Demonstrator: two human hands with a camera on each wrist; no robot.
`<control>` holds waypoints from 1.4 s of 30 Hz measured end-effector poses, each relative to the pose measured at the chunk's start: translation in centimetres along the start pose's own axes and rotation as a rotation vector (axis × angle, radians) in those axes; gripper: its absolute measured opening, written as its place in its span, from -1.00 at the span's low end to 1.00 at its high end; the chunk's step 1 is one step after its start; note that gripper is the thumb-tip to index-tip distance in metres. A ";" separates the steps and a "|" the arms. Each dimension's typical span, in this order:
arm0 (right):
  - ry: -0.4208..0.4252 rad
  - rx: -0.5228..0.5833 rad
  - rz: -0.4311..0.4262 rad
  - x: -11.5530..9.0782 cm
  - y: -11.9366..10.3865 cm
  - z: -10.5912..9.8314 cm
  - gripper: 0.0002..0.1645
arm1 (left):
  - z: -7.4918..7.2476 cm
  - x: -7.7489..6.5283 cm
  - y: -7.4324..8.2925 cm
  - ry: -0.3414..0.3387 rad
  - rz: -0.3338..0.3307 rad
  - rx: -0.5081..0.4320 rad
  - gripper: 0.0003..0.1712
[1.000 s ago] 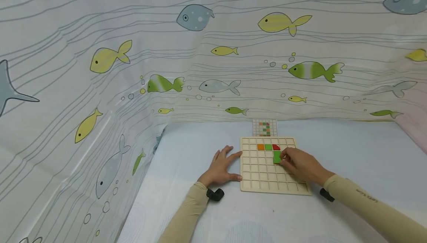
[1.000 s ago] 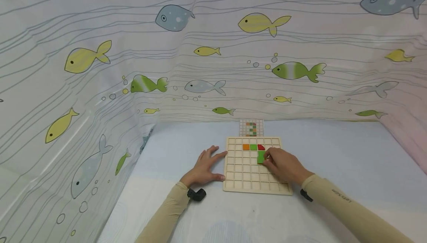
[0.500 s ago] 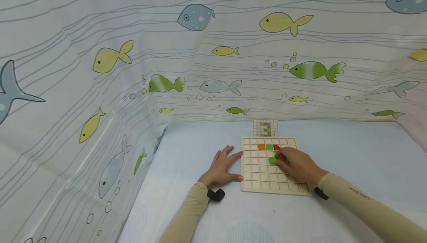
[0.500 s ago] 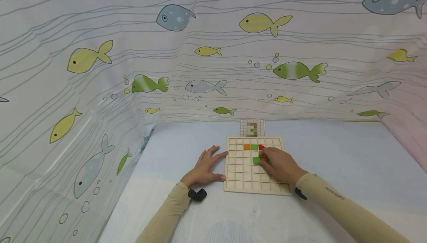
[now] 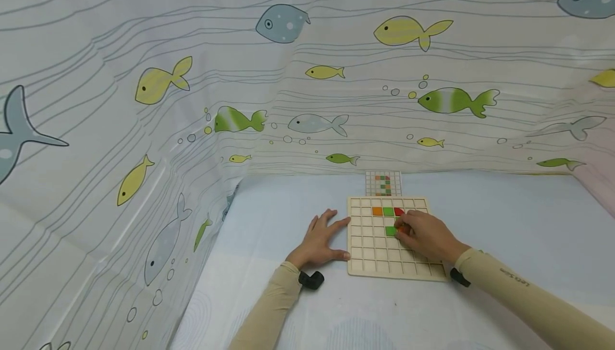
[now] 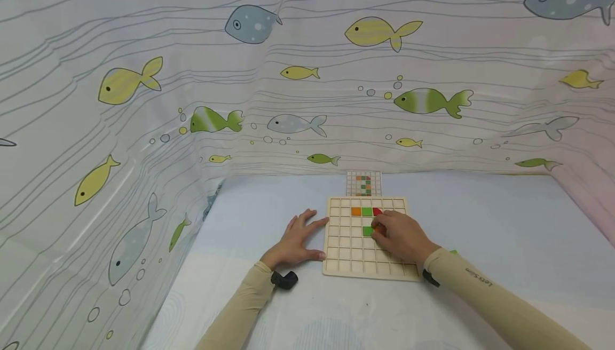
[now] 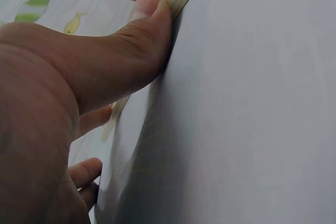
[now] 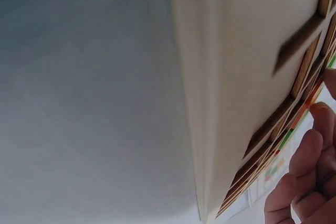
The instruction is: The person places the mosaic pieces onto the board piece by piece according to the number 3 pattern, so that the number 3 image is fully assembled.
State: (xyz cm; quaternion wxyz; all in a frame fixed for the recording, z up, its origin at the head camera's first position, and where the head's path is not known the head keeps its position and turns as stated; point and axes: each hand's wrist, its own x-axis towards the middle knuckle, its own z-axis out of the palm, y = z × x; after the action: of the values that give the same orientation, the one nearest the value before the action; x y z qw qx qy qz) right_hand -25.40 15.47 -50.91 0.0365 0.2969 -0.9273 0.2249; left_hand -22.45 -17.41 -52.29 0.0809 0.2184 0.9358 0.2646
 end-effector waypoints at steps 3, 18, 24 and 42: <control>0.007 -0.006 0.004 0.0 0.0 0.0 -0.77 | -0.1 0.1 0.1 -0.003 -0.001 0.003 0.06; 0.027 -0.003 -0.025 -0.1 0.3 -0.2 -0.90 | 0.2 0.7 0.0 -0.005 0.006 0.028 0.07; -0.006 0.035 0.004 -0.7 0.5 -0.5 -0.78 | 0.4 0.9 0.1 -0.014 0.016 0.036 0.07; -0.056 0.061 0.174 -4.7 4.0 -4.9 -0.61 | 0.3 0.4 -0.3 0.002 0.000 0.014 0.08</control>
State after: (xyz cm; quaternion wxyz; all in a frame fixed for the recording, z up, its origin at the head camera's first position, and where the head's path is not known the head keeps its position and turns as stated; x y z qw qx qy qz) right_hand -24.11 23.04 -49.09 -0.0181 0.2221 -0.9430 0.2472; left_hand -22.85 -17.36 -52.73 0.0785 0.2187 0.9376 0.2585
